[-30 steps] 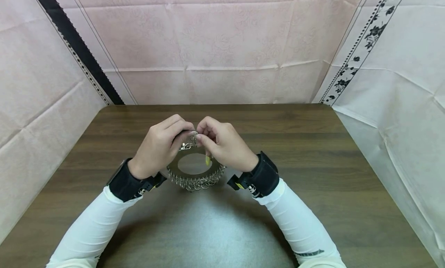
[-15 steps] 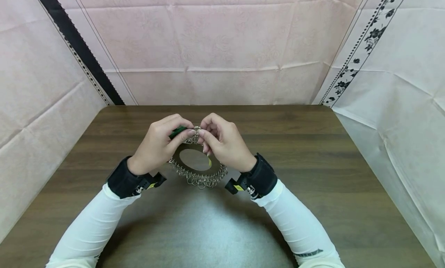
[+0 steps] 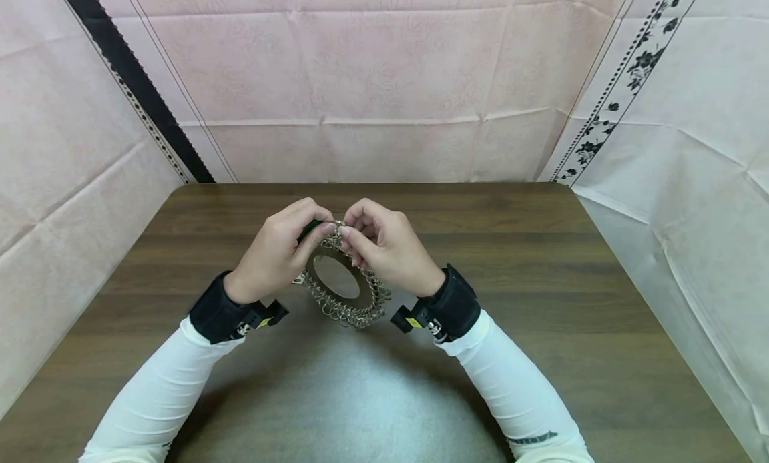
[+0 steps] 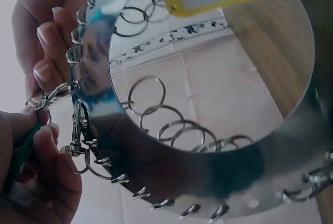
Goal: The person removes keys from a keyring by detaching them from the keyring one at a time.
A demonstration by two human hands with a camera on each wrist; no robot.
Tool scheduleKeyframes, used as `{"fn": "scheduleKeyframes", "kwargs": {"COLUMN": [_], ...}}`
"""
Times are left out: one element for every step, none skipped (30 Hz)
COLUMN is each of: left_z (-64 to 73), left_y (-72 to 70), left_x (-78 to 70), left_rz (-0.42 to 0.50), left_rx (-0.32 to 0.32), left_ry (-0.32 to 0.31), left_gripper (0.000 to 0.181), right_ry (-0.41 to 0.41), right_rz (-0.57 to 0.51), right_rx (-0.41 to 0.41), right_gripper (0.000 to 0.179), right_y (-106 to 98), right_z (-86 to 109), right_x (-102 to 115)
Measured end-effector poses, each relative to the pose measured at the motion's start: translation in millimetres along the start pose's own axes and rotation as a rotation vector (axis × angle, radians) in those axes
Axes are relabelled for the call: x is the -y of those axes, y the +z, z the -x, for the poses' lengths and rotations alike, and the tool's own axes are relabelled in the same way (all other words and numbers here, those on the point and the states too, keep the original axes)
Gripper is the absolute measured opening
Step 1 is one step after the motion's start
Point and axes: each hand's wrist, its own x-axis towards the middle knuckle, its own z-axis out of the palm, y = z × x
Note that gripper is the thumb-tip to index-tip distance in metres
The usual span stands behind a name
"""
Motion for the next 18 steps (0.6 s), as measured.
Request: {"fn": "scheduleKeyframes", "kwargs": {"left_z": [-0.1,-0.3,-0.6,-0.8,-1.0,-1.5,-1.3,-1.3,-1.0,-0.8,-0.8,-0.7,-0.5,-0.4,-0.3,-0.2,-0.3,-0.2], "left_y": [0.6,1.1,1.7,2.1,2.6,2.8,2.8,2.7,2.7,2.7,2.8,2.9,2.9,2.9,2.9,2.7,2.6,2.4], "left_x": [0.1,0.2,0.4,0.4,0.4,0.2,0.1,-0.1,-0.3,-0.3,-0.4,-0.2,0.0,0.3,0.6,1.1,1.6,2.2], "left_rz": [-0.018,-0.04,-0.065,-0.092,-0.119,-0.146,-0.172,-0.194,-0.211,-0.224,-0.231,-0.232,-0.224,-0.208,-0.186,-0.159,-0.13,-0.098], "left_rx": [0.002,0.002,0.001,-0.001,-0.002,-0.006,-0.008,-0.009,-0.008,-0.005,-0.002,0.002,0.007,0.012,0.017,0.021,0.025,0.03], "left_ry": [0.011,0.026,0.045,0.066,0.086,0.107,0.123,0.137,0.148,0.155,0.158,0.155,0.146,0.132,0.112,0.086,0.055,0.022], "left_gripper": [0.013,0.013,0.012,0.011,0.011,0.01,0.01,0.01,0.009,0.009,0.009,0.01,0.011,0.011,0.012,0.013,0.014,0.016], "right_ry": [0.0,-0.002,-0.007,-0.015,-0.024,-0.035,-0.048,-0.066,-0.083,-0.1,-0.116,-0.128,-0.134,-0.138,-0.134,-0.127,-0.117,-0.104], "right_rz": [0.015,0.033,0.053,0.07,0.091,0.111,0.132,0.163,0.193,0.218,0.243,0.259,0.273,0.282,0.276,0.263,0.251,0.238], "right_rx": [0.003,0.006,0.011,0.016,0.02,0.024,0.03,0.032,0.032,0.031,0.029,0.026,0.022,0.016,0.013,0.009,0.003,-0.004], "right_gripper": [0.008,0.008,0.008,0.008,0.008,0.008,0.008,0.007,0.007,0.006,0.006,0.006,0.006,0.007,0.008,0.008,0.008,0.008], "right_y": [-0.7,-1.4,-2.1,-2.7,-3.4,-3.9,-4.0,-4.1,-4.2,-4.2,-4.0,-3.7,-3.3,-2.7,-2.0,-1.2,-0.4,0.4], "right_z": [0.1,0.1,0.1,0.1,0.0,-0.2,-0.6,-0.9,-1.2,-1.4,-1.4,-1.4,-1.4,-1.2,-1.1,-1.0,-0.8,-0.6], "right_x": [0.2,0.3,0.1,-0.3,-0.9,-1.0,-1.2,-1.3,-1.5,-1.4,-1.4,-1.4,-2.1,-2.5,-3.3,-3.8,-4.5,-5.3]}}
